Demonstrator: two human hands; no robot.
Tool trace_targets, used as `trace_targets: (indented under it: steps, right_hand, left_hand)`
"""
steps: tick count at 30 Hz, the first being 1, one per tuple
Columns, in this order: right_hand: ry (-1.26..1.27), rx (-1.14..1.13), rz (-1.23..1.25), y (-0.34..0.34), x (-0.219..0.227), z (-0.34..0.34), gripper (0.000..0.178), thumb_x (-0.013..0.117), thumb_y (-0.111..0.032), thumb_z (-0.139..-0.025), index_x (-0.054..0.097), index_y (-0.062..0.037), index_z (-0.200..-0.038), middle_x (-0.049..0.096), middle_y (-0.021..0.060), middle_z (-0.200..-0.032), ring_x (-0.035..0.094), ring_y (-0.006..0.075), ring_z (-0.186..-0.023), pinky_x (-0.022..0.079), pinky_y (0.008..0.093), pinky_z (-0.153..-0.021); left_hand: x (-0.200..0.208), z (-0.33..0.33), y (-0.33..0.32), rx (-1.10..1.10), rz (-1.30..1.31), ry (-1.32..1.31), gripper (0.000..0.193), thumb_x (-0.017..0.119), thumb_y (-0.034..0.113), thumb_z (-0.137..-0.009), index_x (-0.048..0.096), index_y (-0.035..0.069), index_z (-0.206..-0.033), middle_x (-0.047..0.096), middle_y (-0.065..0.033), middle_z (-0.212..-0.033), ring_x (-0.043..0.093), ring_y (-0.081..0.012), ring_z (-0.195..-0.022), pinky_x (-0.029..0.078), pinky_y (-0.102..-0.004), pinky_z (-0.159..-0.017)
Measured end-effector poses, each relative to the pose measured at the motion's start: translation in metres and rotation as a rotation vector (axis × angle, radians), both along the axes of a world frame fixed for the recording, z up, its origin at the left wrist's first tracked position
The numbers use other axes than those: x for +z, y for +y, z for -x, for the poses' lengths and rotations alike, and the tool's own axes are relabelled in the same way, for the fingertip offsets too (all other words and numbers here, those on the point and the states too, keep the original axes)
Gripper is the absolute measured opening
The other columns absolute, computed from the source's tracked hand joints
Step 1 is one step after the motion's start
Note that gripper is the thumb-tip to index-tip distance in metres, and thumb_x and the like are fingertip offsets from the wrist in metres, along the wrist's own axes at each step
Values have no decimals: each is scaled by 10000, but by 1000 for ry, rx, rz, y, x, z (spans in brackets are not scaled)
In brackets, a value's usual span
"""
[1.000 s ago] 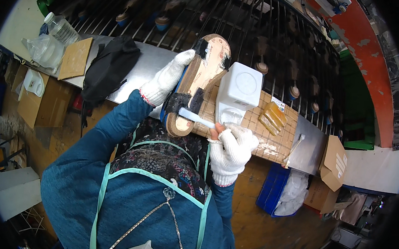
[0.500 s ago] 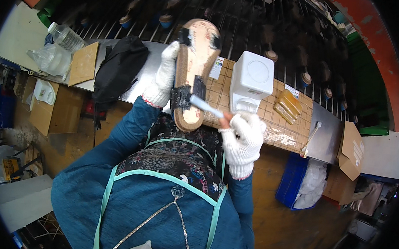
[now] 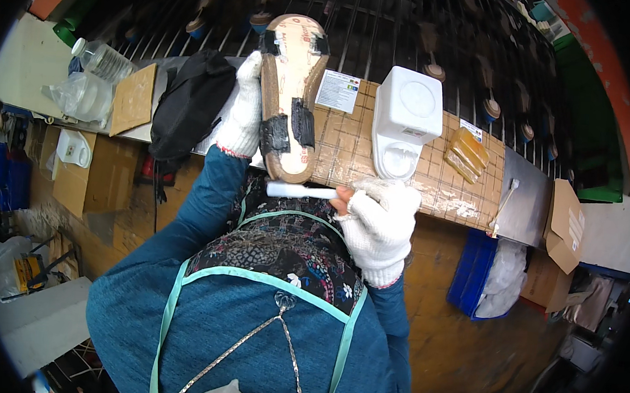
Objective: The person repeatedly applies a white adhesive to the sole of a blue sandal using a small brush. They dip the brush into a container and spread the glue across the sole, then place the sandal on a drying rack and repeat the process with another sandal.
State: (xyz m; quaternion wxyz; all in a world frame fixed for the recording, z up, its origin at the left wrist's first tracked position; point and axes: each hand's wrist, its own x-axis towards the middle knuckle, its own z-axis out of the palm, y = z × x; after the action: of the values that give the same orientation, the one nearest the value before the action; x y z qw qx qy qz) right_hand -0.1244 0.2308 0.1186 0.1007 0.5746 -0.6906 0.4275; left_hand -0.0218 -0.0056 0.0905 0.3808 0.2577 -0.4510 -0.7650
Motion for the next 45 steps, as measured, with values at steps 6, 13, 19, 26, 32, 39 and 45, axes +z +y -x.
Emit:
trace_targets:
  steps: [6,13,19,26,32,39,45]
  right_hand:
    - [163,-43,26,1,6,3,233,889,-111,-645,763,-103,-841,717,55,-833,652,258,-794,455,373,-758]
    - [228,-30,33,-9,18,3,303,896,-154,-627,770,-117,-900,726,57,-828,659,241,-783,435,366,-715]
    - [157,96,41,-4,23,10,286,884,-87,-640,762,-119,-897,721,62,-862,647,231,-777,425,368,-698]
    - [217,117,53,6,12,3,307,884,-73,-638,764,-90,-921,729,76,-875,646,242,-750,475,358,-734]
    - [103,-1,109,0,-4,7,313,898,-113,-635,787,-115,-928,725,61,-855,643,240,-808,451,363,-737]
    - [29,134,-2,8,6,9,278,888,-120,-641,774,-123,-895,721,50,-855,636,233,-776,432,364,-742]
    - [256,-156,121,-18,19,22,203,866,-93,-672,708,-125,-796,711,42,-852,615,198,-724,383,346,-680]
  left_hand:
    - [2,14,0,-134,-179,67,661,512,641,-954,562,88,-1311,668,-74,-1168,666,-147,-1015,556,-296,-881]
    - [-13,35,-4,-339,-224,173,660,525,645,-947,581,86,-1292,678,-115,-1175,677,-192,-1023,570,-346,-893]
    - [-29,45,-10,-391,-234,194,578,515,611,-969,621,108,-1232,673,-66,-1148,648,-134,-1003,539,-292,-878]
    - [-39,49,-8,-512,-297,304,555,521,563,-973,630,69,-1202,707,-98,-1117,705,-162,-954,596,-307,-800]
    - [-52,55,-9,-610,-393,422,596,527,563,-962,618,47,-1247,703,-123,-1129,705,-176,-967,592,-313,-833]
    - [-36,47,-2,-533,-448,391,643,542,575,-951,588,33,-1295,690,-131,-1172,699,-180,-990,580,-329,-876]
    - [-14,26,18,-367,-26,192,548,568,506,-960,607,28,-1224,695,-107,-1125,699,-164,-978,586,-310,-854]
